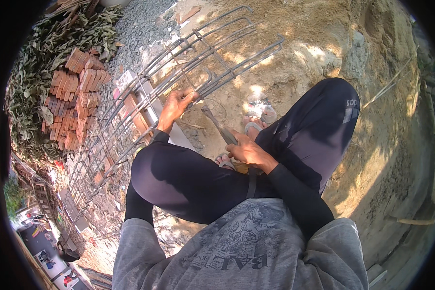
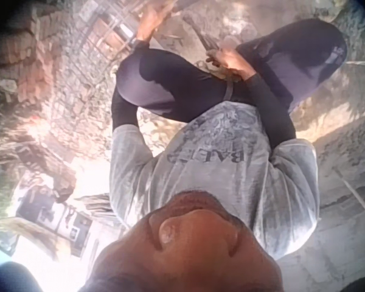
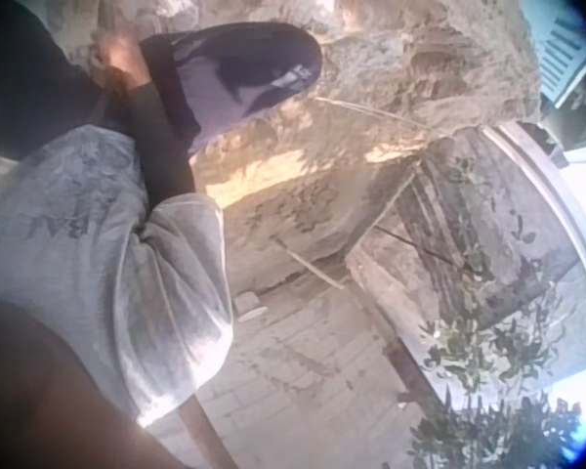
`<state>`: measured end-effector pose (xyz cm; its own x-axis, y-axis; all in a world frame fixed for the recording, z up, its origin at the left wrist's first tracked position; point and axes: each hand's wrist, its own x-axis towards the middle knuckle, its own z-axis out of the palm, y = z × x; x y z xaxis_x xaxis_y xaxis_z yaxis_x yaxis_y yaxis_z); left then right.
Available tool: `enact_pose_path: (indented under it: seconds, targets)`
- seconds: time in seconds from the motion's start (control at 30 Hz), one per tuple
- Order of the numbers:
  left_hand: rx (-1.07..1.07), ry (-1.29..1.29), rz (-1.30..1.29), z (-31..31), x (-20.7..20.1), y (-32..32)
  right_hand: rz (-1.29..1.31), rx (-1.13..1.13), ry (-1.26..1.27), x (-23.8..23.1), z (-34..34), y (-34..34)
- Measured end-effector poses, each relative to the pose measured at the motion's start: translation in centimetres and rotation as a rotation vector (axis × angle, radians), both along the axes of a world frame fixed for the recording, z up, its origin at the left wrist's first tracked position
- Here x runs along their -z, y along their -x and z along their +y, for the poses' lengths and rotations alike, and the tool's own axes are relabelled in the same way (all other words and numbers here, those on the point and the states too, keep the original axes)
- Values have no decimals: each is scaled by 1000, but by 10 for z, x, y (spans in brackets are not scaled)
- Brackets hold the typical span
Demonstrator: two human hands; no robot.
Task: The person secures rebar together using thin wire and pliers to assemble a structural cage, then picks up a wooden board.
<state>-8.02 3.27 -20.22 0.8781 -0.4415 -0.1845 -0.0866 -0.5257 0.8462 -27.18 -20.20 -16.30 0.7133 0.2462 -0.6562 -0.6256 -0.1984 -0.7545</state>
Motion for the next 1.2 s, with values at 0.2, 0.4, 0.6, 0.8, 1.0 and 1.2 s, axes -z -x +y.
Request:
enact_pose_path:
  seconds: [0.2,0.4,0.6,0.8,1.0,1.2]
  targets:
    - [-13,-90,1,-8,-20,5,41,33,-139,50,-10,-21]
    - [25,-79,-48,-1,-11,1,64,40,-163,47,-14,-32]
    - [45,-71,-75,-1,-6,-2,-319,-171,433,44,-14,-37]
    - [29,-62,-79,1,-1,-2,-279,-138,268,27,-14,-41]
    - [32,-47,-56,-3,-1,-1,153,127,-640,47,-8,-27]
    - [17,-89,-29,-4,-10,0,-565,-75,606,39,2,-18]
